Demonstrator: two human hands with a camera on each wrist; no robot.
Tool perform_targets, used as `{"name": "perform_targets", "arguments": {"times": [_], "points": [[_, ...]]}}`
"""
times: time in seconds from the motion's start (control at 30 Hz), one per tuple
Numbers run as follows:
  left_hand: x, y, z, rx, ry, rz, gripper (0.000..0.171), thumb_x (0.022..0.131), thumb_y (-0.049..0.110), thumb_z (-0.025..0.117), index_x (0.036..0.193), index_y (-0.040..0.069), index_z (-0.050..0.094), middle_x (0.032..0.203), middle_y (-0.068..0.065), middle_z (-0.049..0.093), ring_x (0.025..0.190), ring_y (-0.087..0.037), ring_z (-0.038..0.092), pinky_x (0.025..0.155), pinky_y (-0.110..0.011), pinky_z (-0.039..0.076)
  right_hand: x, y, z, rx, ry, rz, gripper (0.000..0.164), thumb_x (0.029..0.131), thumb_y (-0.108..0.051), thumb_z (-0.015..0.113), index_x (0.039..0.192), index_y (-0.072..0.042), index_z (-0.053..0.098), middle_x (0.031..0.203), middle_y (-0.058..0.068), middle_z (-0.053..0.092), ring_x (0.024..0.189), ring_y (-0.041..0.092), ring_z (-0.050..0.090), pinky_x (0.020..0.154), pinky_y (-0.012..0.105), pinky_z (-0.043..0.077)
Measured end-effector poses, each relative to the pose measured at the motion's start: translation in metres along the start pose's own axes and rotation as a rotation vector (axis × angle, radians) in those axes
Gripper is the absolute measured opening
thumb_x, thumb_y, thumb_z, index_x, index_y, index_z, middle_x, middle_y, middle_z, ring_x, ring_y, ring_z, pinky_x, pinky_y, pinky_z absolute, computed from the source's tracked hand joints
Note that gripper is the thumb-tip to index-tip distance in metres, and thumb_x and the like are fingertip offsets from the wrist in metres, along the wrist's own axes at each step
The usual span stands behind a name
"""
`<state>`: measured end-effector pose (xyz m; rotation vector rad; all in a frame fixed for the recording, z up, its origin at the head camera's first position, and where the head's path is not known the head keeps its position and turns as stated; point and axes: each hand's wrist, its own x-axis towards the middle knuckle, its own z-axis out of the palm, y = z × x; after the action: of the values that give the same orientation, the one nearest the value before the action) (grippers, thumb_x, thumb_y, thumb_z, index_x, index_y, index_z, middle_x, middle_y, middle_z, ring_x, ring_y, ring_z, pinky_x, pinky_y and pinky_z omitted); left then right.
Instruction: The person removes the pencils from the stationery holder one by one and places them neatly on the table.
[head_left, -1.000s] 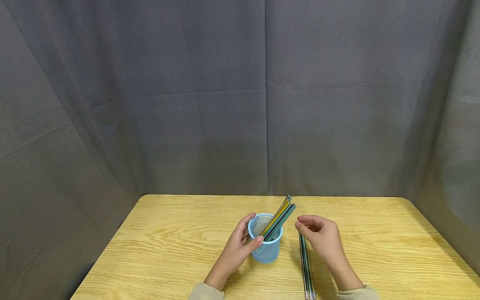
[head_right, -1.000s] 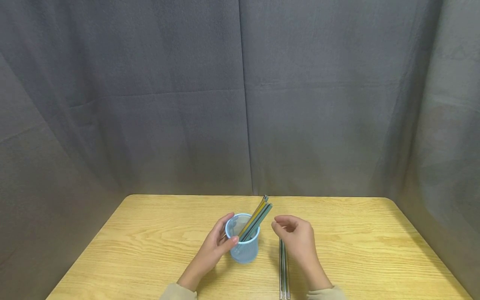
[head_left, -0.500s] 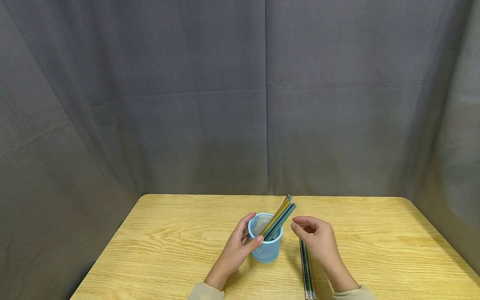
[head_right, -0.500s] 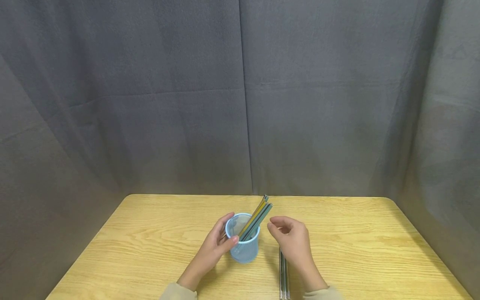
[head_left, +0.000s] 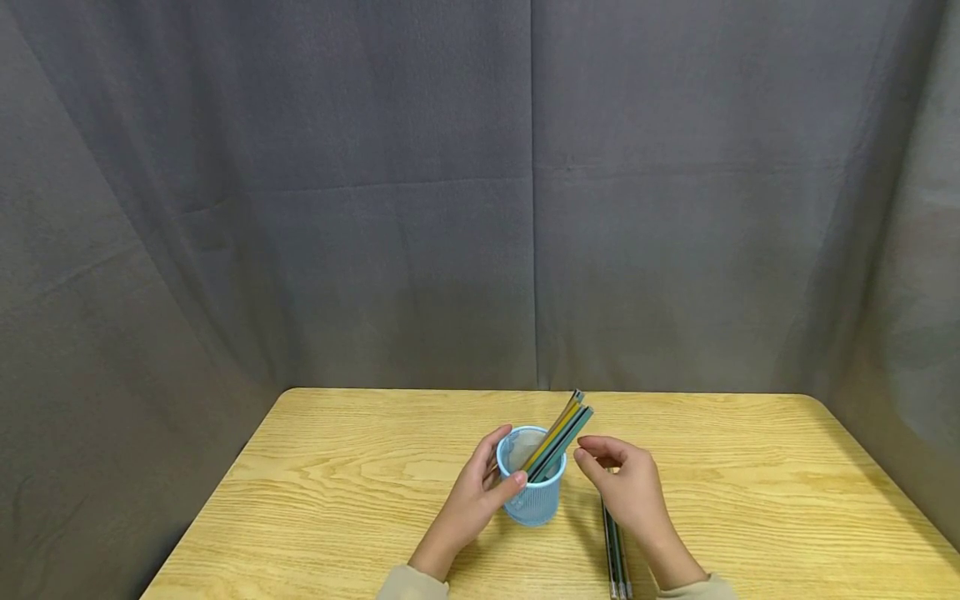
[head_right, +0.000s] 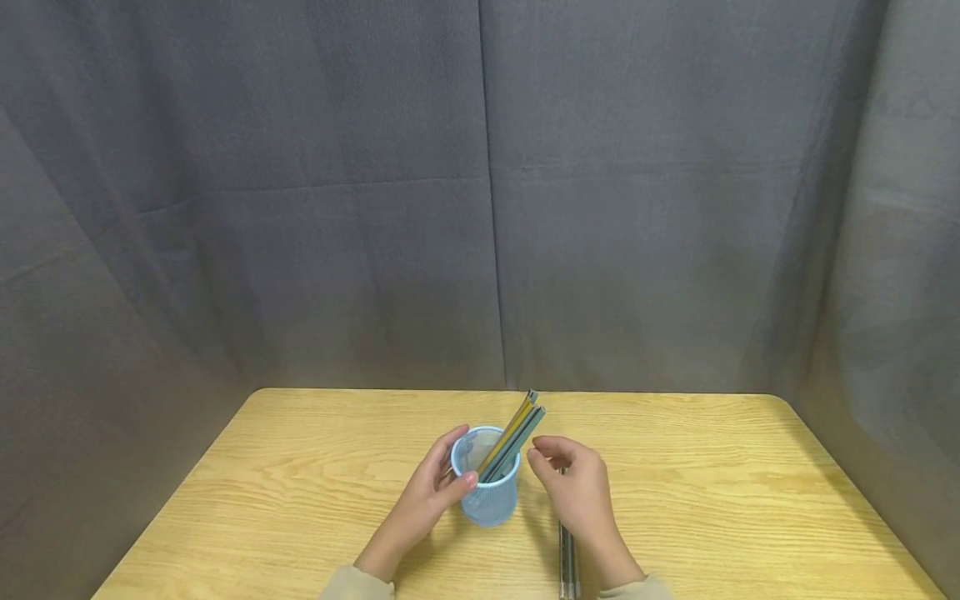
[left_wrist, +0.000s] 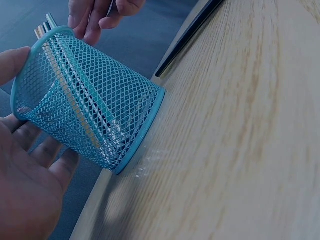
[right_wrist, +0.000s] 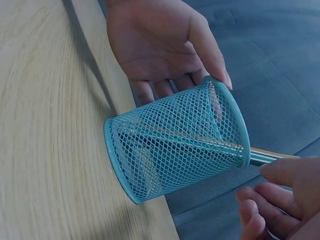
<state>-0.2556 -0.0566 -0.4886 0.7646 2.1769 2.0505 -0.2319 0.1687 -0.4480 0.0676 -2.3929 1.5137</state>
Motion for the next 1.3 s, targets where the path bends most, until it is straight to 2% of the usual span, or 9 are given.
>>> {"name": "perform_targets", "arguments": {"times": [0.5,0.67,0.83,1.3], "points": [[0.000,-0.001,0.000,-0.023,-0.003,0.004,0.065,0.099,0.017,0.063,0.154,0.010,0.029,0.149,-0.013,0.043,0.139,-0.026,0.038,0.115,-0.047,0.029,-0.002,0.000,0.007,0.016,-0.011,-0.018,0.017,0.091,-0.012,0.073,0.106,-0.004,0.075,0.095,0.003,0.072,0.081,0.015,0.061,0.068,0.024,0.051],[0.000,0.000,0.000,-0.024,-0.002,0.011,0.064,0.099,0.015,0.061,0.154,0.012,0.029,0.149,-0.013,0.043,0.139,-0.026,0.038,0.115,-0.047,0.029,-0.002,-0.002,0.009,0.020,-0.032,0.005,0.021,0.091,-0.016,0.074,0.108,-0.004,0.075,0.096,0.002,0.072,0.085,0.016,0.061,0.071,0.026,0.051],[0.000,0.000,0.000,-0.023,-0.006,0.016,0.065,0.099,0.016,0.061,0.155,0.011,0.027,0.150,-0.014,0.042,0.140,-0.028,0.037,0.115,-0.049,0.029,-0.003,-0.003,0.011,0.032,-0.042,0.030,0.020,0.091,-0.015,0.073,0.107,-0.005,0.075,0.095,0.002,0.072,0.086,0.016,0.061,0.073,0.028,0.051],[0.001,-0.001,0.000,-0.065,-0.011,-0.003,0.066,0.099,0.014,0.061,0.154,0.005,0.026,0.149,-0.016,0.043,0.139,-0.030,0.038,0.115,-0.047,0.030,-0.003,0.000,0.015,0.055,-0.020,0.017,0.015,0.089,-0.011,0.075,0.102,-0.005,0.076,0.092,0.002,0.072,0.083,0.015,0.061,0.073,0.029,0.050]]}}
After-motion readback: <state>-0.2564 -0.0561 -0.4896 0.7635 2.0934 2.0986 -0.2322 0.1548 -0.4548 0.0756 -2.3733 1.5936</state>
